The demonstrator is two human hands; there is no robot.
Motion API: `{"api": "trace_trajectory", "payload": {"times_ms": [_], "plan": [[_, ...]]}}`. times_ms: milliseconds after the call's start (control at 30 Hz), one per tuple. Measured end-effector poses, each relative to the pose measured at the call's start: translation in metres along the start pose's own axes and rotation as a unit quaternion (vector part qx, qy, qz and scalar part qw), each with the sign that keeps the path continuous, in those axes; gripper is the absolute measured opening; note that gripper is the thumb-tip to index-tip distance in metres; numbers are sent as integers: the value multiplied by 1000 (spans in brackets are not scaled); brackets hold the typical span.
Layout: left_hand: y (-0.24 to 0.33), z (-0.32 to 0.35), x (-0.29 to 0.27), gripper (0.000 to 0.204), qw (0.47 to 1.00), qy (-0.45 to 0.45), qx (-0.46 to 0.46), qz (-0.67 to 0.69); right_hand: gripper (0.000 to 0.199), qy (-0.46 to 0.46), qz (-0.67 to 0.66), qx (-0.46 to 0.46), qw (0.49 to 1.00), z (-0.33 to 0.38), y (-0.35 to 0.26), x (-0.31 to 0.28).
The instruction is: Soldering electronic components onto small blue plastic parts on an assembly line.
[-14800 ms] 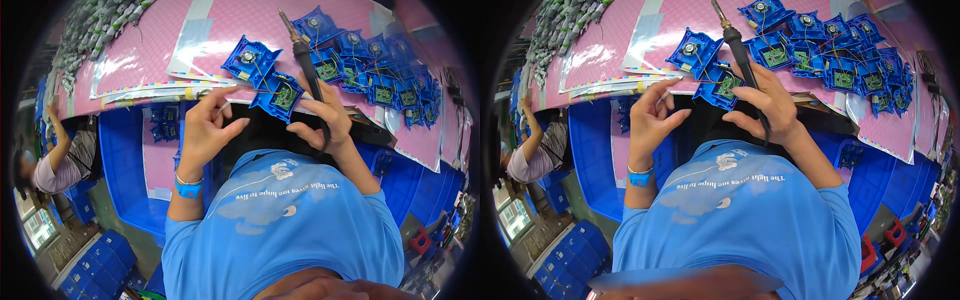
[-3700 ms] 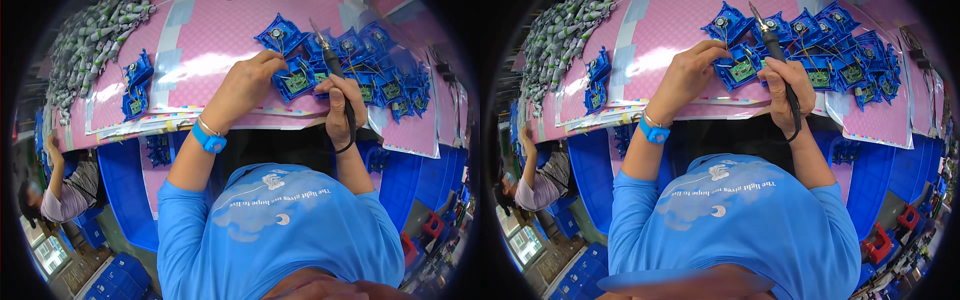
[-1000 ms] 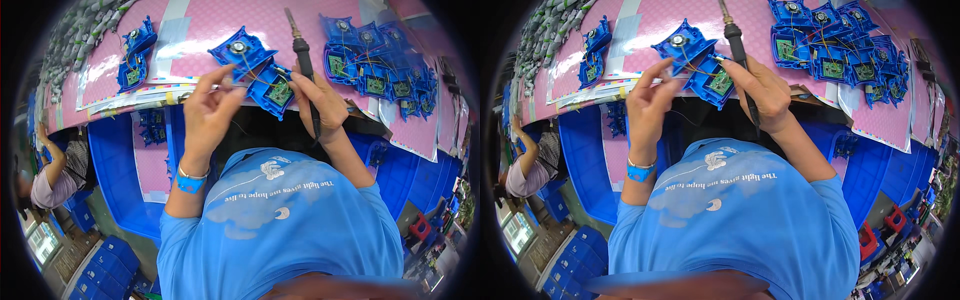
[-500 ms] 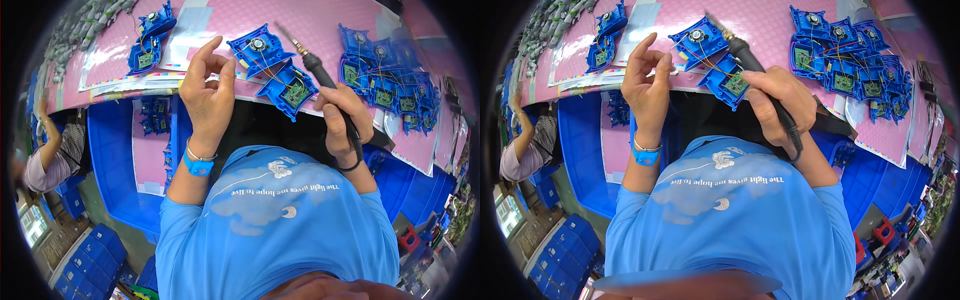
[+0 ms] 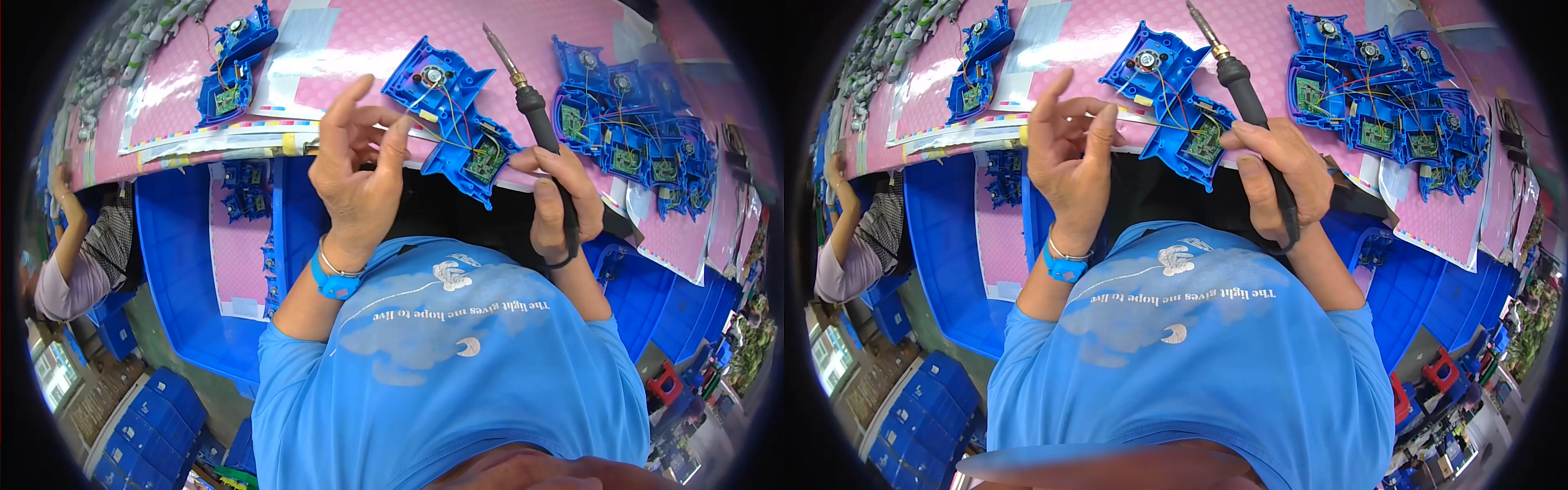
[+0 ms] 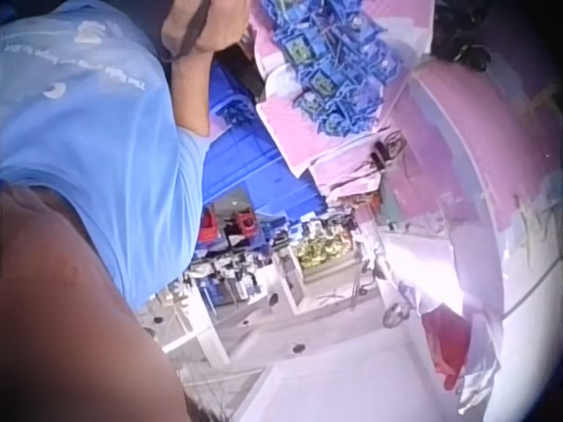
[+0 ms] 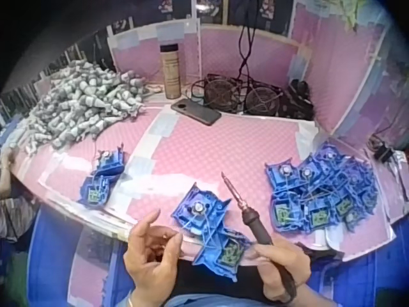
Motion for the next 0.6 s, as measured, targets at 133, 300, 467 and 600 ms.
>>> {"api": "trace_trajectory", "payload": {"times_ms": [133,300,467,600], "plan": [[3,-11,-6,51,994,30,75,-79,31,31,-103,53,993,-9,-10,-9],[2,-11,-9,53,978,37,121,-163,25,35,-111,11,993,-12,-9,-14],[-2,-12,-6,58,978,38,141,-147,23,3,-100,4,995,-20,-14,-12],[-2,-13,-4,57,979,35,138,-143,24,-16,-83,21,996,-17,-11,-10]]}}
Point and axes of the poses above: each hand's wrist, its own z-axis away from the middle knuckle, its own x-axis out of the palm, y = z × x, the point moved 1 cm from there along -z, towards the middle knuckle, and after that the axes turned 13 degrees about -x, right-handed, at the moved point
